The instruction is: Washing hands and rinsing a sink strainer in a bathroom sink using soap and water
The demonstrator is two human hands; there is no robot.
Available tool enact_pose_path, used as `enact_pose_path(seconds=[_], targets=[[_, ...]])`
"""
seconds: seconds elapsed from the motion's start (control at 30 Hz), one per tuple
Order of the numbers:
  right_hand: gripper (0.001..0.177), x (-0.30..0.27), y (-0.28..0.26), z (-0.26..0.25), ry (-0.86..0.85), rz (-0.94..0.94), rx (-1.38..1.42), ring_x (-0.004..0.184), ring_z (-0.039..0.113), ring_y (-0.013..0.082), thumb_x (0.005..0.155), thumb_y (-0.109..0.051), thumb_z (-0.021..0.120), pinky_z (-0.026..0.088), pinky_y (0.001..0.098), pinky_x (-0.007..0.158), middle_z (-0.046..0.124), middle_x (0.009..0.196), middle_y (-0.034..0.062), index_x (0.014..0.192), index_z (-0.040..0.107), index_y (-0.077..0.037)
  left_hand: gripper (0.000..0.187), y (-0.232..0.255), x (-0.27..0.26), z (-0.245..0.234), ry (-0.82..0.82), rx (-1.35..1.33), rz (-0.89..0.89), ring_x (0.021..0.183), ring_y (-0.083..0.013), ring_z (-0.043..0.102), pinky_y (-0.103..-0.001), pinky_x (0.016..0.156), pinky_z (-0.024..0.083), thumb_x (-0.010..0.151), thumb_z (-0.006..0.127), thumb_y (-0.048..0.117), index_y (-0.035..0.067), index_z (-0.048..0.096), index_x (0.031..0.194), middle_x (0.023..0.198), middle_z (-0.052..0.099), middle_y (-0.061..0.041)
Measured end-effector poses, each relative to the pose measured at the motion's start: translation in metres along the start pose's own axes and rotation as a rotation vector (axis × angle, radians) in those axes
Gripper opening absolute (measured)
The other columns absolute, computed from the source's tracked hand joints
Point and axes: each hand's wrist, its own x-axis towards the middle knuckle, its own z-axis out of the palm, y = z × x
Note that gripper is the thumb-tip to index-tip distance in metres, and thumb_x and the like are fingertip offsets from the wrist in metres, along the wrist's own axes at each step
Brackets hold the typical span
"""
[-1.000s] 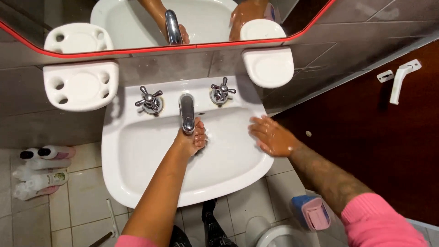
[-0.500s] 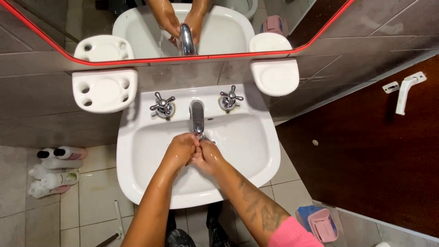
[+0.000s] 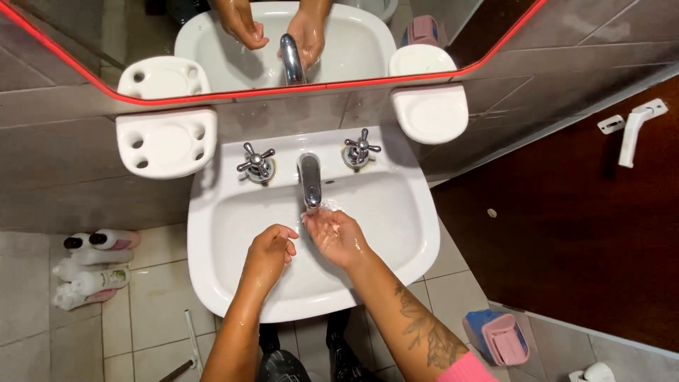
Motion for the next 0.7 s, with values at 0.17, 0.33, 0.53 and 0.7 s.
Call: enact_pose_path(seconds=[0.17, 0.33, 0.53, 0.7], targets=[[0.025, -0.054, -0.074, 0.018, 0.098, -0.029, -0.075, 0.101, 0.076, 0.0360, 0.092, -0.002, 0.055, 0.062, 0.0484, 0.095, 0.075, 0.105, 0.0273, 0.107, 0.069, 0.012, 0.031, -0.028, 0.004, 0.014, -0.065, 0.029, -0.028, 0.066, -0.0206, 0.064, -0.030, 0.062, 0.055, 0.102, 0.045, 0.008, 0.002, 0.075, 0.104, 0.071, 0.069, -0.015], [0.028, -0.069, -0.176, 0.041, 0.132, -0.252, -0.344, 0.103, 0.075, 0.0357, 0.092, -0.002, 0.053, 0.061, 0.0478, 0.100, 0.073, 0.106, 0.0280, 0.112, 0.064, 0.014, 0.032, -0.028, -0.013, 0.019, -0.084, 0.023, -0.061, 0.067, -0.0202, 0.065, -0.029, 0.063, 0.057, 0.100, 0.045, 0.006, 0.003, 0.076, 0.104, 0.072, 0.070, -0.014], [0.040, -0.121, -0.232, 0.022, 0.285, -0.449, -0.521, 0.119, 0.068, 0.0407, 0.095, -0.011, 0.050, 0.055, 0.0504, 0.109, 0.067, 0.124, 0.0324, 0.125, 0.061, 0.013, 0.031, -0.031, -0.028, 0.012, -0.157, 0.071, -0.030, 0.066, -0.0194, 0.065, -0.029, 0.062, 0.056, 0.099, 0.045, 0.007, 0.006, 0.076, 0.103, 0.071, 0.069, -0.012], [0.045, -0.180, -0.193, -0.031, 0.434, -0.520, -0.620, 0.121, 0.066, 0.0430, 0.098, -0.014, 0.044, 0.054, 0.0516, 0.108, 0.064, 0.126, 0.0368, 0.129, 0.056, 0.017, 0.031, -0.026, -0.038, -0.020, -0.250, 0.164, 0.015, 0.063, -0.0184, 0.066, -0.028, 0.060, 0.054, 0.099, 0.046, 0.007, 0.009, 0.077, 0.102, 0.070, 0.070, -0.011]])
